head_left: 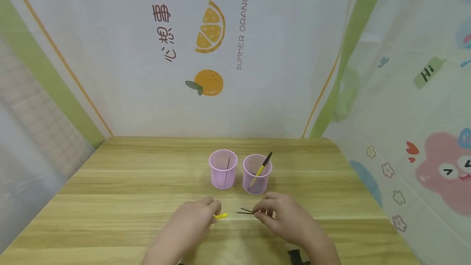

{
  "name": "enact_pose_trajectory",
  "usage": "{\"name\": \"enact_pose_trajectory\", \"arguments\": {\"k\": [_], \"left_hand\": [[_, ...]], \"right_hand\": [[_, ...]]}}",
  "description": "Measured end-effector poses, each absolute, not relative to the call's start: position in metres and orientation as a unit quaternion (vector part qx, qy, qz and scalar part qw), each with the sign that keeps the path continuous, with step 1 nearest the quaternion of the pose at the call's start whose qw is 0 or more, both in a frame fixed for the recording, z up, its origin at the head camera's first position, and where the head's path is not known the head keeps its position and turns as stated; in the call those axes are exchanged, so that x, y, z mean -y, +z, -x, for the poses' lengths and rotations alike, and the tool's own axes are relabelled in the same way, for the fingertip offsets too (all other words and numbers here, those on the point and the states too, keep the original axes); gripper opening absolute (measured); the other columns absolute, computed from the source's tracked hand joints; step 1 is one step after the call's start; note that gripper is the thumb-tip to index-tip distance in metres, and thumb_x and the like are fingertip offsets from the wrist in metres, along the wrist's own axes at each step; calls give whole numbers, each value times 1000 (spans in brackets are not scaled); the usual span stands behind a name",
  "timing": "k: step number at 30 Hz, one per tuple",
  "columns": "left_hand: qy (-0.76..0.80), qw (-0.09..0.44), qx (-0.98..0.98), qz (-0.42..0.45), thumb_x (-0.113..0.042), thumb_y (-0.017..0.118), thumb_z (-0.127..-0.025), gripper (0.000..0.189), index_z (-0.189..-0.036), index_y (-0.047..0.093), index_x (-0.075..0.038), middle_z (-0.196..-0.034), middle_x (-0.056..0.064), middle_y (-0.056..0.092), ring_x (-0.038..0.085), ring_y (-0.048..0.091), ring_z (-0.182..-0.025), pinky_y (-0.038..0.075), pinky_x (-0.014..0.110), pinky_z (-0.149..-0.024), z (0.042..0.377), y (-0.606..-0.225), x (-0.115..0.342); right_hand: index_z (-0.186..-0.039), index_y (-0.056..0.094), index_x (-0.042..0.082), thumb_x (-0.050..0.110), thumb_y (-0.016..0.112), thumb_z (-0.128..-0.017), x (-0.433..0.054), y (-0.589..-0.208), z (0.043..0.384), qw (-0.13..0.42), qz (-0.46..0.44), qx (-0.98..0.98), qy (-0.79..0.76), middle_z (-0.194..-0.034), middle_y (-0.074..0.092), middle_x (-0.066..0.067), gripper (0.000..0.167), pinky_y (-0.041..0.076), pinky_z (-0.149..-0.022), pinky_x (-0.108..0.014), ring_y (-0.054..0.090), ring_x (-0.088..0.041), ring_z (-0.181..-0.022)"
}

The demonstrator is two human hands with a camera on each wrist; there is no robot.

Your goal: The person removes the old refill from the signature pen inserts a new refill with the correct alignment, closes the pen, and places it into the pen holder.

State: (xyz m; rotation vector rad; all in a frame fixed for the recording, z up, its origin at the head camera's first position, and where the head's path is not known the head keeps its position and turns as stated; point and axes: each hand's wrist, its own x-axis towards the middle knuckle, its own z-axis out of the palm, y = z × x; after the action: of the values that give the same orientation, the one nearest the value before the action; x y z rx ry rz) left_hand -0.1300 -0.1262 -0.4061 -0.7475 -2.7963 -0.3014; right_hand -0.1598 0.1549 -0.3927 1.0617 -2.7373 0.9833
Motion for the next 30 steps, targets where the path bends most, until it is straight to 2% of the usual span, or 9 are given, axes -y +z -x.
{"name": "enact_pose_trajectory", "arguments": {"k": [5,14,27,30], "left_hand": [[-90,129,953,259,-21,82,-90,14,-93,68,-21,-85,-12,62,8,60,-66,48,30,-62,127,-408,121],[-88,134,953,256,-22,81,-90,14,-94,68,-21,-87,-13,65,7,63,-71,48,29,-66,125,-405,118],[-85,153,953,246,-22,83,-89,17,-94,67,-21,-87,-12,64,7,63,-76,44,27,-66,126,-401,116],[-83,157,952,248,-20,84,-89,17,-95,67,-21,-87,-13,64,6,64,-77,46,28,-67,126,-400,117]], "right_hand": [[-101,81,22,18,74,-100,-155,-394,160,28,-349,880,321,-92,68,16,8,52,-67,-18,57,7,-81],[-109,81,21,16,73,-101,-154,-394,160,52,-368,870,323,-93,70,14,12,52,-67,-18,56,8,-82],[-101,81,22,13,76,-98,-152,-396,161,67,-399,857,318,-93,71,14,10,55,-68,-21,57,9,-81],[-101,81,22,13,76,-98,-152,-395,161,67,-403,855,320,-92,71,14,10,55,-68,-20,57,9,-81]]}}
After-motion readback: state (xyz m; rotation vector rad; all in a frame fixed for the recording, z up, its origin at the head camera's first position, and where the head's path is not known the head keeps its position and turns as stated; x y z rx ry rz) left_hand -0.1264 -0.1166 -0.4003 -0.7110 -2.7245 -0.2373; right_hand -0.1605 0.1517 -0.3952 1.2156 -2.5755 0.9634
